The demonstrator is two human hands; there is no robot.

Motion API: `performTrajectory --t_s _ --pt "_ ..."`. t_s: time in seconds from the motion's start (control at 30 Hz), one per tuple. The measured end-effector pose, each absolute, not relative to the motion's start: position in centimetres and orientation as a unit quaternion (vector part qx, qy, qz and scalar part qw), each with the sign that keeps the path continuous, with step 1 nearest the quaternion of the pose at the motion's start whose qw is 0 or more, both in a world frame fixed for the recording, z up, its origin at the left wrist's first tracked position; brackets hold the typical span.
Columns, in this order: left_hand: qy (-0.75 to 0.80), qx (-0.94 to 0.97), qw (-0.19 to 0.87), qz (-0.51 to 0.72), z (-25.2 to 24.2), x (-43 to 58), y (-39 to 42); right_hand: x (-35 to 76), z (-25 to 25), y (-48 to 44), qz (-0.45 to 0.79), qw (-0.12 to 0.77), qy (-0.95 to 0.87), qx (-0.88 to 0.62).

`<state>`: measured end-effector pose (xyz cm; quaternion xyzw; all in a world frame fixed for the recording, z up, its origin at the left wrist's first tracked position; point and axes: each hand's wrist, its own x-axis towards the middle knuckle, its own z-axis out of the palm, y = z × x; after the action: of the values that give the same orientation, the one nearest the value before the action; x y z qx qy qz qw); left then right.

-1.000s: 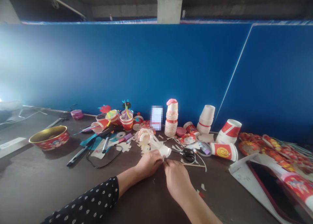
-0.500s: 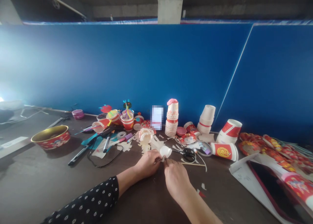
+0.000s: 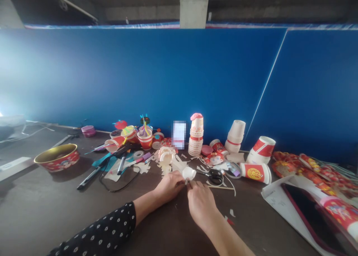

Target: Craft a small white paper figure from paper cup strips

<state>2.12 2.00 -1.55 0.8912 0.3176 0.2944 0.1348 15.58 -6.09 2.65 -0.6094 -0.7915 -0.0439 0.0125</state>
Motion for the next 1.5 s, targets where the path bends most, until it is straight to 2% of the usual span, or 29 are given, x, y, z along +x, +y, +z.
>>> performTrajectory --t_s 0.33,0.67,0.9,1.5 --pt "0.325 0.893 0.135 0.281 -1.47 2.42 2.15 15.71 2.69 -6.28 -0.037 0.042 -0.793 -0.606" --pt "0.332 0.898 0.129 0.257 -1.12 2.42 2.0 15.66 2.7 -6.39 -0.049 0.032 -0.799 -0.599" --pt "0.384 0.871 0.139 0.272 -1.0 2.27 1.61 15.85 2.35 -6.07 -0.057 0.04 -0.801 -0.595" --pt "0.319 0.899 0.127 0.273 -1.42 2.13 1.77 15.23 2.09 -5.76 -0.079 0.031 -0.791 -0.606"
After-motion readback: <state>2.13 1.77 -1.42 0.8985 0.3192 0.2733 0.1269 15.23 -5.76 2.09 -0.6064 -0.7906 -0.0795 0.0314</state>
